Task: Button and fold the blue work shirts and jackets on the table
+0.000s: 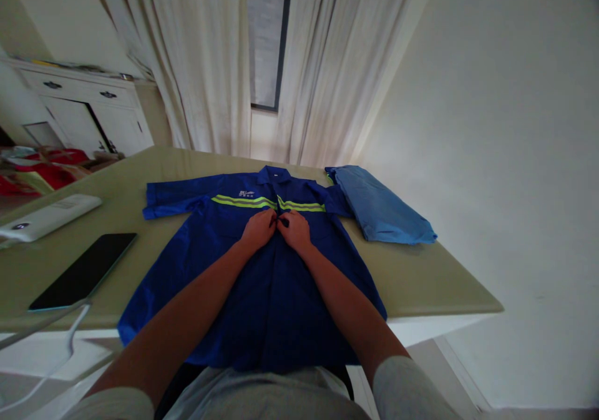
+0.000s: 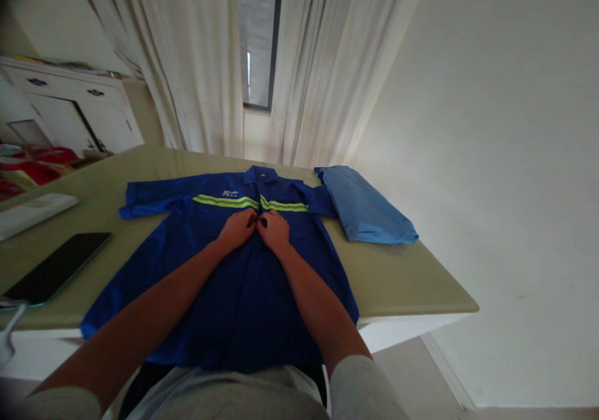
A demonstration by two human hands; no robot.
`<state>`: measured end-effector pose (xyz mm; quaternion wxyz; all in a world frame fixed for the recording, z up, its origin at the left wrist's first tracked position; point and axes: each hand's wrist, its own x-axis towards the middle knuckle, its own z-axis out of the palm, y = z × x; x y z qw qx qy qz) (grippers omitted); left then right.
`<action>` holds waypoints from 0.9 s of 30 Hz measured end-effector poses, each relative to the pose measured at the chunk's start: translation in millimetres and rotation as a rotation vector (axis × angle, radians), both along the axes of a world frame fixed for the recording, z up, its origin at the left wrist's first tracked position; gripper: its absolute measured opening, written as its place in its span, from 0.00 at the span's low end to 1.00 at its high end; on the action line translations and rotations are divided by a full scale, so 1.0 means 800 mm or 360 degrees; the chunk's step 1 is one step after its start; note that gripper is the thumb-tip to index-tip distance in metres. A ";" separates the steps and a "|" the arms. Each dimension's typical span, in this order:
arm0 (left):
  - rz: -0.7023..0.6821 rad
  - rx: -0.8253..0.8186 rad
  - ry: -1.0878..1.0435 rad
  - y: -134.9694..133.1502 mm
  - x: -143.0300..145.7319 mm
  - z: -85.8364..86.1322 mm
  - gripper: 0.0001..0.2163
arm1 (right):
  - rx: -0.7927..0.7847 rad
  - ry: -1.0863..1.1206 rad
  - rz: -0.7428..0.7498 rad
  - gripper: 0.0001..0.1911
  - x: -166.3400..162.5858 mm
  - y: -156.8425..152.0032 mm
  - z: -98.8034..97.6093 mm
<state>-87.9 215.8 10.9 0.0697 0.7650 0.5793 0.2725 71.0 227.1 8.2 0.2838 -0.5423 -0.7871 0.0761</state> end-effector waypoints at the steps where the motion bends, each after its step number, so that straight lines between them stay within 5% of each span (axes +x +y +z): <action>1: 0.0002 -0.0002 0.0001 0.001 0.000 0.000 0.07 | -0.0007 -0.0006 0.0001 0.09 0.000 0.000 0.000; 27: -0.0156 0.0133 -0.0119 0.010 -0.006 -0.010 0.06 | -0.0048 0.0169 -0.0013 0.08 0.004 0.007 -0.006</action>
